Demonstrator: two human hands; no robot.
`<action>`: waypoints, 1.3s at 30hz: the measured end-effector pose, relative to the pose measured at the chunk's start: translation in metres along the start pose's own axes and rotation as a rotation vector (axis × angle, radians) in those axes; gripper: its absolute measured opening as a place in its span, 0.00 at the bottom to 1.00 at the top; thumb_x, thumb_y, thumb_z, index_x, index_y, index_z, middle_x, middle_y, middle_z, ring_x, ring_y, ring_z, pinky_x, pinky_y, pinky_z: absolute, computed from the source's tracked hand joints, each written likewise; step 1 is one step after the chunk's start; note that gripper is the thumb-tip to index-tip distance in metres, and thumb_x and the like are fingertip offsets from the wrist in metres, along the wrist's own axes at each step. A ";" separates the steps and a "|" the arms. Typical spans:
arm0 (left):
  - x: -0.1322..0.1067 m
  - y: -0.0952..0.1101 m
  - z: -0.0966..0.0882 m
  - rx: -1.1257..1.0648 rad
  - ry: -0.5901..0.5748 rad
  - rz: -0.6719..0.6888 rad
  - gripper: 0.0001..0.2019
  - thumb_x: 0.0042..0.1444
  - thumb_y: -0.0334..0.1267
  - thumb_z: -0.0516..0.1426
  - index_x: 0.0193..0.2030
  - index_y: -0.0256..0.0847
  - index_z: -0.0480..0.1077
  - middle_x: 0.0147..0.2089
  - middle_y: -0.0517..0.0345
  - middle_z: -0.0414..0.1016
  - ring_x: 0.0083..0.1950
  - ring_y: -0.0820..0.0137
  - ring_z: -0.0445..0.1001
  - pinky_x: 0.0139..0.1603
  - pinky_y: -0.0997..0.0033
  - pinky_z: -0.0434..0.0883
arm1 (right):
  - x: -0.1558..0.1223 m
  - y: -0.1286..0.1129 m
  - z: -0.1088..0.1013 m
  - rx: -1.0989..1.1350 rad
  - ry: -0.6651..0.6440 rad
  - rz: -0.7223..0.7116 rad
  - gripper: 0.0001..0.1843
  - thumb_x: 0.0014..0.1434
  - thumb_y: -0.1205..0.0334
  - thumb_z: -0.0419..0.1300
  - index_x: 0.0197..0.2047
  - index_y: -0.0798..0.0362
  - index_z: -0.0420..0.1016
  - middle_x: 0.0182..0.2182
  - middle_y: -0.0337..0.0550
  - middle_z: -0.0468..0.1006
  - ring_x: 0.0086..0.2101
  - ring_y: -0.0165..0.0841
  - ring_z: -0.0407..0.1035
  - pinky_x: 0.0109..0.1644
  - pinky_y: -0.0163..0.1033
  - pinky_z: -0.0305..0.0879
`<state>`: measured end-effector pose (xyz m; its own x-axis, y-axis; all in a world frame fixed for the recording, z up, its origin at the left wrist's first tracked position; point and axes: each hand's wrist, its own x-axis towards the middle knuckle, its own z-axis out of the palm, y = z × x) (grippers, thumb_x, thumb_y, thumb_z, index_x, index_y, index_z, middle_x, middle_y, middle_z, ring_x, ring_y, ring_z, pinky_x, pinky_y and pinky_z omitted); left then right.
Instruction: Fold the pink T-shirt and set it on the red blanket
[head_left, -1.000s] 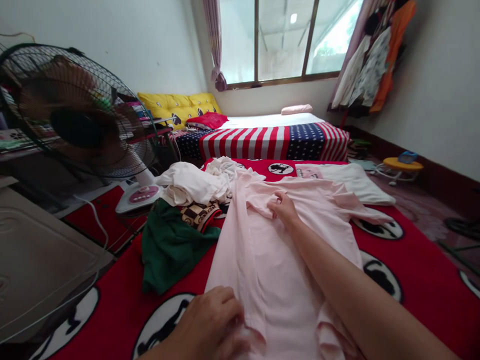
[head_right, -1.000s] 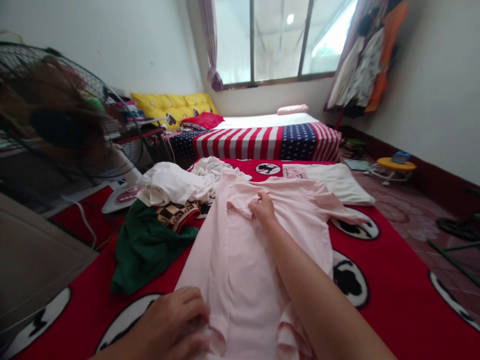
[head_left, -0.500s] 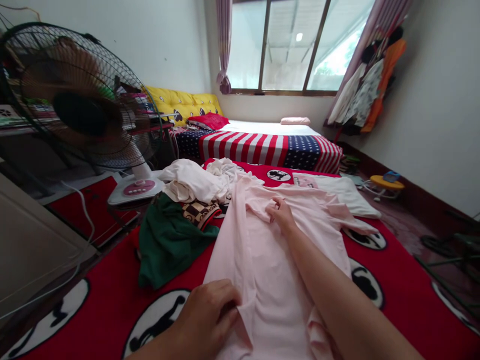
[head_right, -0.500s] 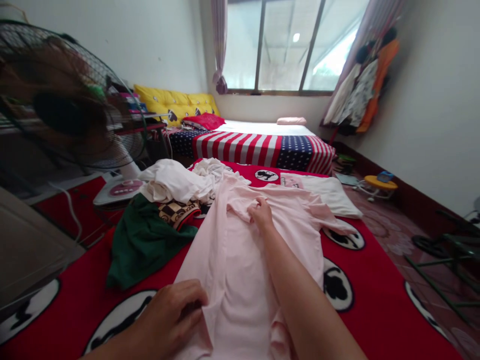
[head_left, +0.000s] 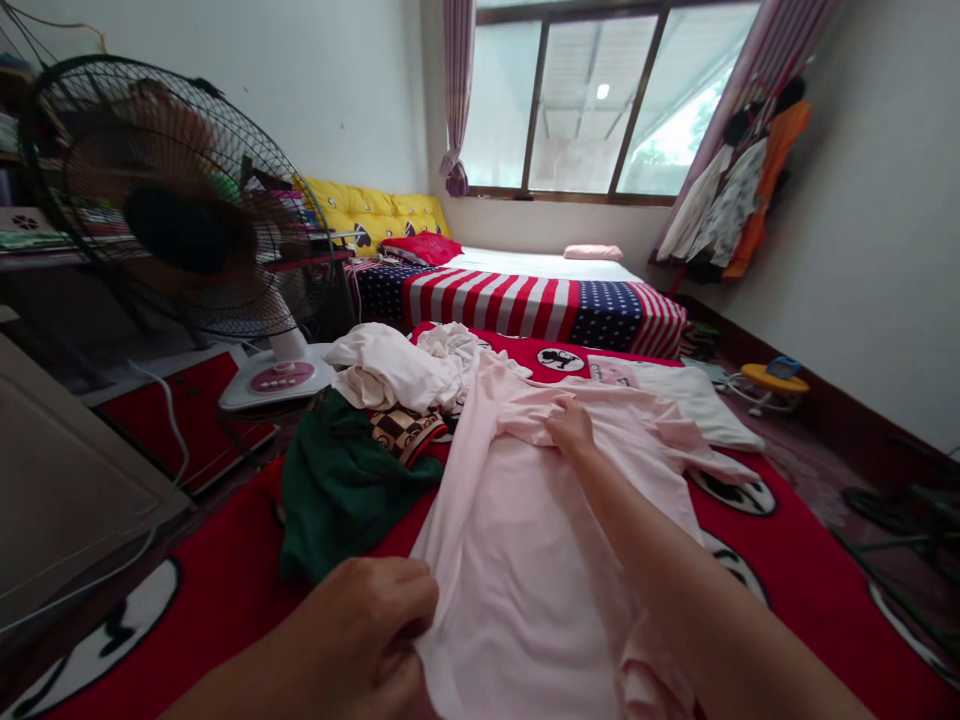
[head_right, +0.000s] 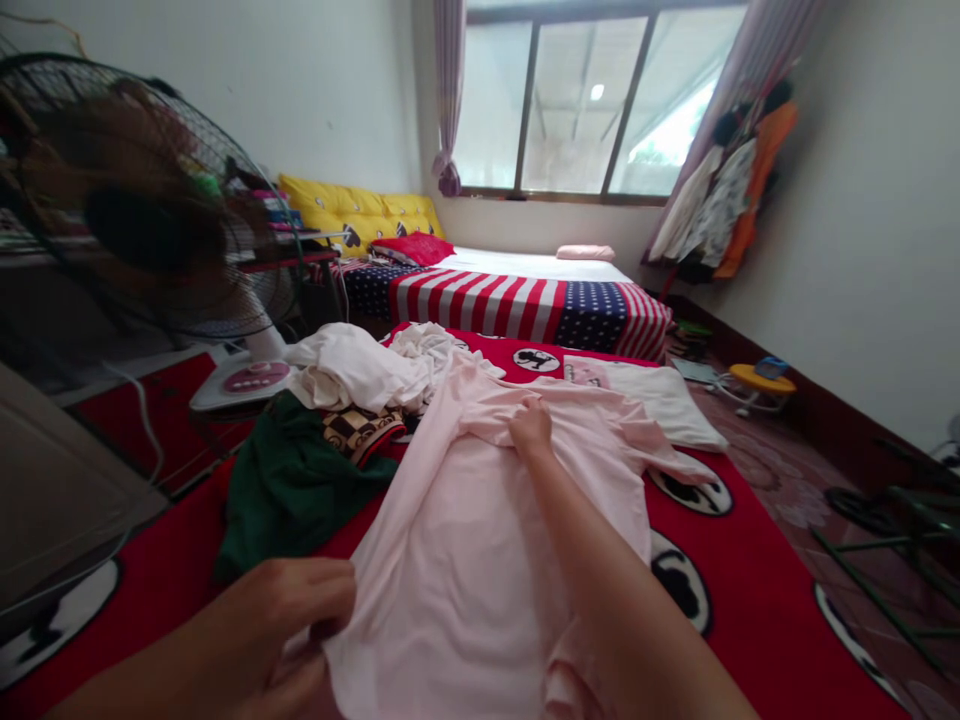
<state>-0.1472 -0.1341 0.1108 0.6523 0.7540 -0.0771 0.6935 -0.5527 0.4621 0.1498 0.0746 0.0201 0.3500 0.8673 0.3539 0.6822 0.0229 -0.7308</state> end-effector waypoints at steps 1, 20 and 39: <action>0.003 0.005 0.005 0.040 -0.040 -0.003 0.06 0.47 0.26 0.52 0.27 0.41 0.63 0.31 0.62 0.70 0.31 0.72 0.68 0.34 0.77 0.64 | 0.001 0.001 0.000 -0.031 0.016 -0.014 0.17 0.41 0.74 0.54 0.37 0.57 0.72 0.31 0.45 0.72 0.36 0.39 0.67 0.45 0.42 0.65; -0.020 -0.031 0.038 -0.126 0.177 -0.187 0.11 0.53 0.31 0.56 0.43 0.45 0.70 0.48 0.56 0.70 0.49 0.66 0.70 0.49 0.69 0.66 | -0.056 -0.032 -0.038 -0.143 -0.168 -0.481 0.16 0.50 0.74 0.56 0.42 0.52 0.74 0.51 0.49 0.69 0.52 0.42 0.63 0.56 0.48 0.61; 0.006 -0.028 0.021 -0.071 0.168 -0.175 0.11 0.53 0.27 0.52 0.31 0.42 0.75 0.32 0.59 0.72 0.35 0.71 0.71 0.37 0.75 0.65 | -0.154 -0.083 -0.070 0.020 -0.843 -0.863 0.04 0.57 0.66 0.57 0.32 0.51 0.72 0.31 0.39 0.75 0.31 0.29 0.69 0.35 0.33 0.62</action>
<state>-0.1564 -0.1211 0.0784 0.4601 0.8877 -0.0158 0.7640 -0.3867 0.5164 0.0842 -0.0959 0.0668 -0.7504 0.6146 0.2432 0.4724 0.7561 -0.4530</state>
